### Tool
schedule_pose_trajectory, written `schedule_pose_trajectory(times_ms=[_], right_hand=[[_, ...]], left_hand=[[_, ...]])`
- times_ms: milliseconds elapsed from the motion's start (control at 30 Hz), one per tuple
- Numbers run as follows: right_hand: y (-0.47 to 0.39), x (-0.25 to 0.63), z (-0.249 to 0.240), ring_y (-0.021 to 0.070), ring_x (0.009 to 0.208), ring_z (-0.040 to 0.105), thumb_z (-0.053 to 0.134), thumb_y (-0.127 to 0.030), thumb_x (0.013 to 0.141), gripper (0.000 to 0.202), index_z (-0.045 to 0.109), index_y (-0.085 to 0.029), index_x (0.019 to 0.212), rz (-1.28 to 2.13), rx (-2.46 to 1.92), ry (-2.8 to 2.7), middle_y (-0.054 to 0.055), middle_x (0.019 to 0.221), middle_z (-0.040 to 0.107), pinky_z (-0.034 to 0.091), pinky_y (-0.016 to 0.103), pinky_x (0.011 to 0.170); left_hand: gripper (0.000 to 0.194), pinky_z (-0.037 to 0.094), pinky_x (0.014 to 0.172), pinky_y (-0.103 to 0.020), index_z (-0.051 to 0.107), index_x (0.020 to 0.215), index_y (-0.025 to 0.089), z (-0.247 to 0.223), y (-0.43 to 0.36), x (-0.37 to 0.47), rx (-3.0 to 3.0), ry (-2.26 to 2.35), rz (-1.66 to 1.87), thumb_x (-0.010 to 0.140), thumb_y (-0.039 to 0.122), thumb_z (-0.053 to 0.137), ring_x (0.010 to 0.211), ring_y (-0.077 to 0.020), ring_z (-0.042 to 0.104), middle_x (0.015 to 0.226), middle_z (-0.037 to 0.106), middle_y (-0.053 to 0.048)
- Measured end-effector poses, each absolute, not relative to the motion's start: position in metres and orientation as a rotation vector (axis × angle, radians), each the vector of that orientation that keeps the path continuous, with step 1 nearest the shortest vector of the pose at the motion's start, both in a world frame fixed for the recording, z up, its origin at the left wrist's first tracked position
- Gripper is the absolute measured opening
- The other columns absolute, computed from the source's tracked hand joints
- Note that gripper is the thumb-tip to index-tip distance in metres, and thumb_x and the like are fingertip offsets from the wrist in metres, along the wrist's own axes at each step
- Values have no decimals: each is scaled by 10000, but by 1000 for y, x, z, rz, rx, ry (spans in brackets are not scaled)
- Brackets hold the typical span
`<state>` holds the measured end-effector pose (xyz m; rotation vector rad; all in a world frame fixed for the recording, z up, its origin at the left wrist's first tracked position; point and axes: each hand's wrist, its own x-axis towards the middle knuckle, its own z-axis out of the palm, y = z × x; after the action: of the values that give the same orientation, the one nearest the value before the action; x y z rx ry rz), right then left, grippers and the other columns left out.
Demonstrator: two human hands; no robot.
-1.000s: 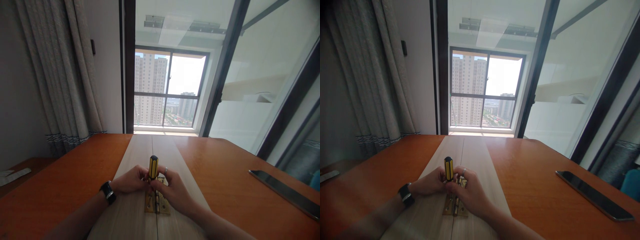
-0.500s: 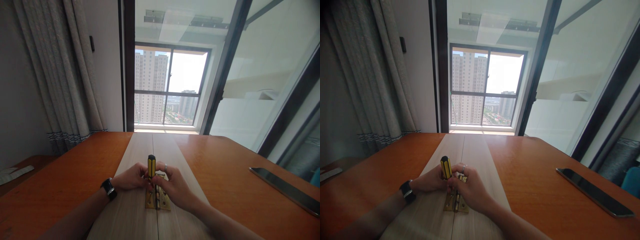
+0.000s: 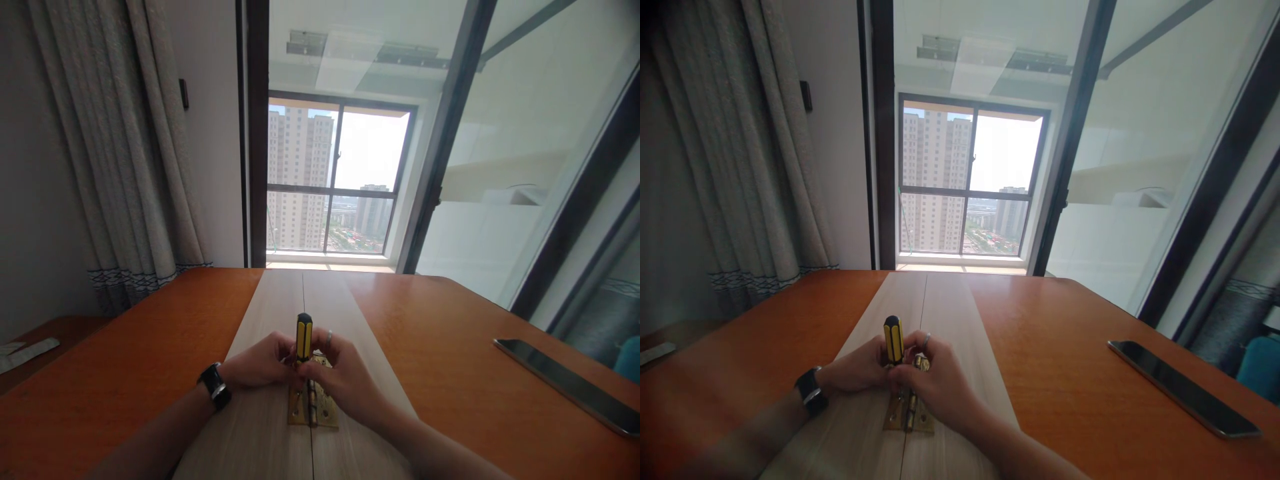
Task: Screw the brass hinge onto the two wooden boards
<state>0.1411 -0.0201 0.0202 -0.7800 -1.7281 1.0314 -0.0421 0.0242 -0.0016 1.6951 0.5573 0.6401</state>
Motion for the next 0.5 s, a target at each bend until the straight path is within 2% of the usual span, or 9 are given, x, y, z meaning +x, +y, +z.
schedule_pose_trajectory(times_ms=[133, 300, 500], right_hand=[[-24, 141, 27, 174, 718, 604, 687, -240, 771, 56, 678, -191, 797, 1066, -737, -1777, -11, 679, 617, 498, 292, 745], [-27, 142, 30, 176, 731, 604, 599, -308, 868, 171, 719, -186, 869, 1023, -683, -1879, 8, 720, 668, 486, 291, 743], [-26, 143, 25, 190, 800, 596, 627, -328, 855, 174, 702, -181, 908, 1003, -712, -1860, 22, 806, 669, 466, 310, 804]], left_hand=[[348, 424, 697, -236, 631, 782, 107, -4, 24, -41, 1637, 540, 674, 625, 303, 872, 739, -129, 526, 766, 603, 7], [459, 461, 738, -271, 672, 871, 103, -5, 24, -41, 1620, 534, 660, 570, 365, 898, 790, -171, 581, 823, 646, -27], [442, 440, 702, -251, 644, 833, 110, -3, 23, -40, 1632, 546, 668, 571, 362, 897, 754, -151, 546, 775, 607, -9]])
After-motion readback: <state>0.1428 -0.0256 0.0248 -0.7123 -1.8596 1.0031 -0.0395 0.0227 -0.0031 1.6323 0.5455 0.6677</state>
